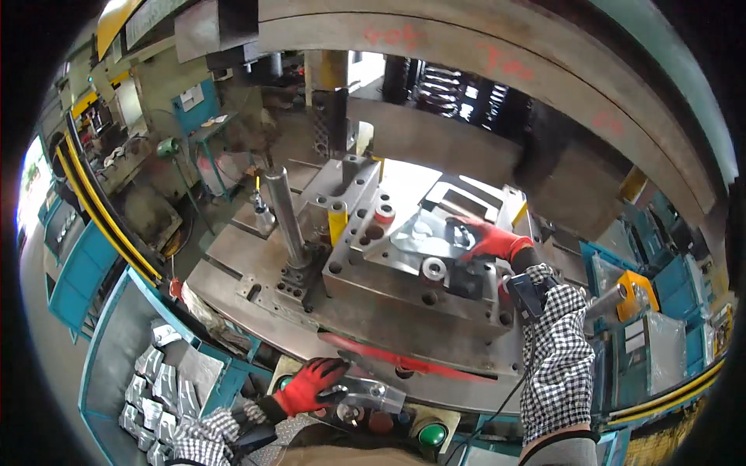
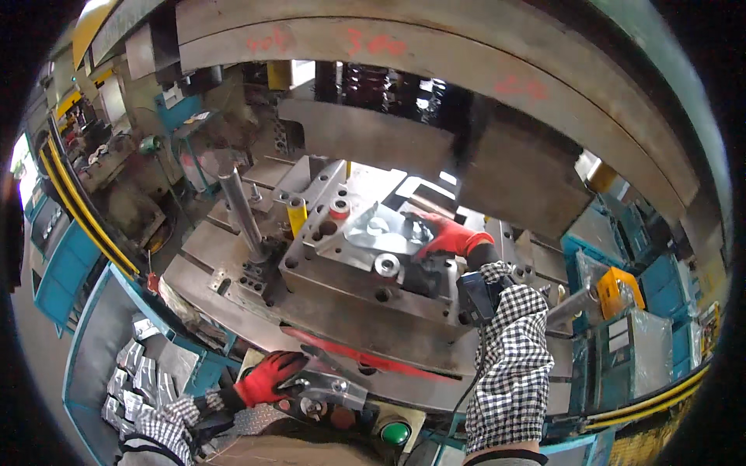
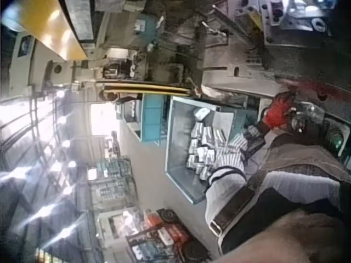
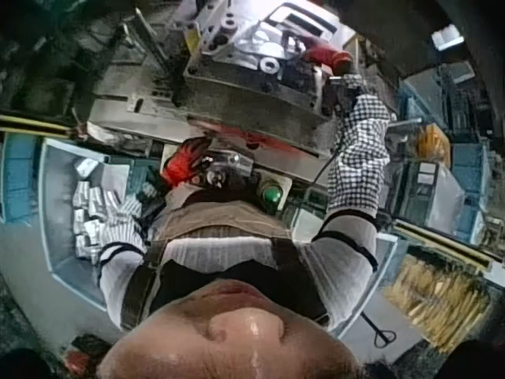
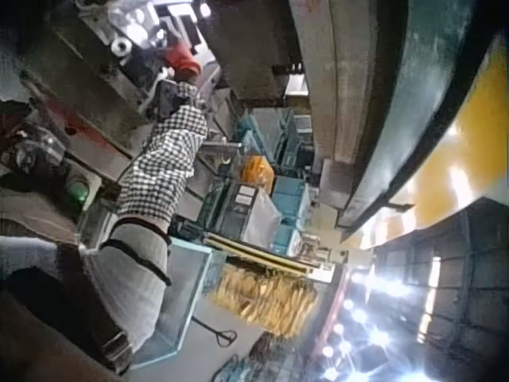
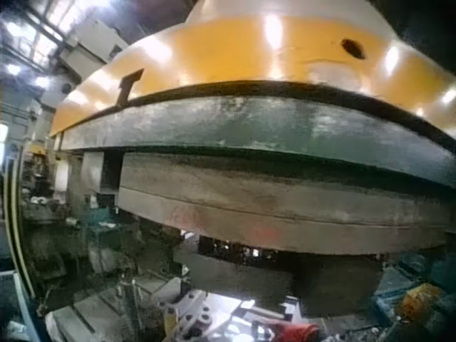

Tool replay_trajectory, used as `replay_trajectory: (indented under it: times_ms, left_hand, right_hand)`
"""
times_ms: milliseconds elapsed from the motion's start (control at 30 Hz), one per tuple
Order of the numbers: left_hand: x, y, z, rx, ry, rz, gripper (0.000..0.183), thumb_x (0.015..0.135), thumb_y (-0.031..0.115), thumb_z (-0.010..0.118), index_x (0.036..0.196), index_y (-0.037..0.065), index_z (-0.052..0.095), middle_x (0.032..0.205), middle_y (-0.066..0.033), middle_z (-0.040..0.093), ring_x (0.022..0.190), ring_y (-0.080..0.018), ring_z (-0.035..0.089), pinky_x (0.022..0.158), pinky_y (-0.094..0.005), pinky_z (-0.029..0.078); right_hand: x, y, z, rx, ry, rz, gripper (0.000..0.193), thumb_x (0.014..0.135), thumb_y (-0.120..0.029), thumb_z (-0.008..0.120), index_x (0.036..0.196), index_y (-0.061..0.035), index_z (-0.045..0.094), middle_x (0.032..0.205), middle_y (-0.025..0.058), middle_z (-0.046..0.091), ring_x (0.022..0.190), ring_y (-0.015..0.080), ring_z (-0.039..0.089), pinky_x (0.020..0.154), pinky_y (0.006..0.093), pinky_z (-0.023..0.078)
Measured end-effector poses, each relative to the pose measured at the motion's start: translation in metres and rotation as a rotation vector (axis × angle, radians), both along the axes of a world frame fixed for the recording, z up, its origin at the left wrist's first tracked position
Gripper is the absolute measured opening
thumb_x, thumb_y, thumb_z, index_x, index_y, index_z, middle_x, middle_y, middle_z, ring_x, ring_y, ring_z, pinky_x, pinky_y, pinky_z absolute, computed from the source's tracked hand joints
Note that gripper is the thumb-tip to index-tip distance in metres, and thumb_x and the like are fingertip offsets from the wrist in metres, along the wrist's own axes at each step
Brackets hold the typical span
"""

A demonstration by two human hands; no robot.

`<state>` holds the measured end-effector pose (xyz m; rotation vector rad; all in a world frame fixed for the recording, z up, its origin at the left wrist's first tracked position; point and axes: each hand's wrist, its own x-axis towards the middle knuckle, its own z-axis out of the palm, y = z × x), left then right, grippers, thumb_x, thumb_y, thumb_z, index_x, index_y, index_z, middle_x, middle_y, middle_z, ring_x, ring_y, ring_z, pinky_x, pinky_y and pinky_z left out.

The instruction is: Operate a heavy industrial stamping press to shape metal components.

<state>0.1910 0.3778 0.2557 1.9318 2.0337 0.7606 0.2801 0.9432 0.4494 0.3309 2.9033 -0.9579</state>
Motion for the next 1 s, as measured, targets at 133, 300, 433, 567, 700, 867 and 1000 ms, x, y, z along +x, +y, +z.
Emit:
replay_trajectory:
  times_ms: [133, 300, 433, 567, 700, 867, 1000]
  left_hand:
    - [-0.029, -0.066, 0.003, -0.011, -0.126, 0.271, 0.096, 0.076, 0.030, 0.085, 0.161, 0.008, 0.047, 0.158, -0.0234, 0.049, 0.144, -0.0452, 0.047, 0.122, -0.0539, 0.038]
    - [-0.055, -0.127, -0.046, -0.020, -0.101, 0.586, 0.093, 0.077, 0.027, 0.086, 0.159, 0.006, 0.048, 0.157, -0.0262, 0.049, 0.142, -0.0460, 0.048, 0.119, -0.0533, 0.041]
    - [-0.060, -0.126, -0.058, 0.037, -0.073, 0.653, 0.088, 0.077, 0.027, 0.087, 0.154, 0.004, 0.052, 0.154, -0.0266, 0.053, 0.139, -0.0470, 0.051, 0.118, -0.0532, 0.043]
    - [-0.046, -0.131, -0.047, 0.035, -0.032, 0.631, 0.083, 0.082, 0.030, 0.086, 0.153, 0.004, 0.054, 0.151, -0.0257, 0.056, 0.138, -0.0468, 0.053, 0.116, -0.0530, 0.044]
    - [-0.031, -0.116, -0.037, 0.024, -0.092, 0.563, 0.081, 0.086, 0.030, 0.084, 0.156, 0.004, 0.052, 0.153, -0.0254, 0.054, 0.139, -0.0468, 0.052, 0.116, -0.0537, 0.043]
    - [-0.025, -0.125, -0.079, 0.103, -0.117, 0.678, 0.082, 0.088, 0.027, 0.082, 0.159, 0.004, 0.048, 0.159, -0.0277, 0.049, 0.143, -0.0460, 0.050, 0.118, -0.0528, 0.041]
    - [-0.039, -0.181, -0.169, 0.090, -0.565, 0.891, 0.089, 0.086, 0.022, 0.086, 0.161, 0.004, 0.043, 0.156, -0.0251, 0.052, 0.138, -0.0399, 0.054, 0.114, -0.0482, 0.045]
  right_hand:
    - [-0.018, -0.003, -0.005, -0.230, -0.062, 0.094, 0.100, 0.083, -0.018, 0.090, 0.168, -0.0121, 0.040, 0.169, 0.0121, 0.045, 0.150, 0.0240, 0.046, 0.124, 0.0348, 0.035]
    - [-0.021, -0.005, -0.039, -0.153, 0.173, 0.024, 0.083, 0.088, -0.016, 0.084, 0.162, -0.0102, 0.047, 0.159, 0.0141, 0.055, 0.145, 0.0254, 0.052, 0.121, 0.0373, 0.039]
    - [-0.021, 0.006, -0.067, 0.041, 0.260, 0.017, 0.077, 0.087, -0.022, 0.086, 0.155, -0.0083, 0.054, 0.146, 0.0182, 0.065, 0.138, 0.0312, 0.059, 0.116, 0.0394, 0.046]
    - [-0.046, -0.011, -0.053, 0.000, 0.189, 0.013, 0.073, 0.085, -0.026, 0.087, 0.151, -0.0103, 0.059, 0.143, 0.0177, 0.068, 0.134, 0.0334, 0.063, 0.112, 0.0412, 0.049]
    - [-0.044, -0.031, -0.048, 0.254, 0.170, -0.129, 0.069, 0.085, -0.033, 0.086, 0.147, -0.0119, 0.064, 0.143, 0.0172, 0.069, 0.133, 0.0359, 0.064, 0.112, 0.0442, 0.050]
    - [0.003, -0.093, -0.030, 0.424, 0.583, -0.401, 0.062, 0.089, -0.033, 0.084, 0.142, -0.0063, 0.066, 0.138, 0.0215, 0.069, 0.130, 0.0381, 0.064, 0.111, 0.0445, 0.051]
    - [0.165, -0.174, -0.023, -0.542, 0.278, -0.079, 0.045, 0.094, -0.024, 0.080, 0.136, -0.0078, 0.074, 0.125, 0.0071, 0.075, 0.111, 0.0157, 0.068, 0.098, 0.0361, 0.056]
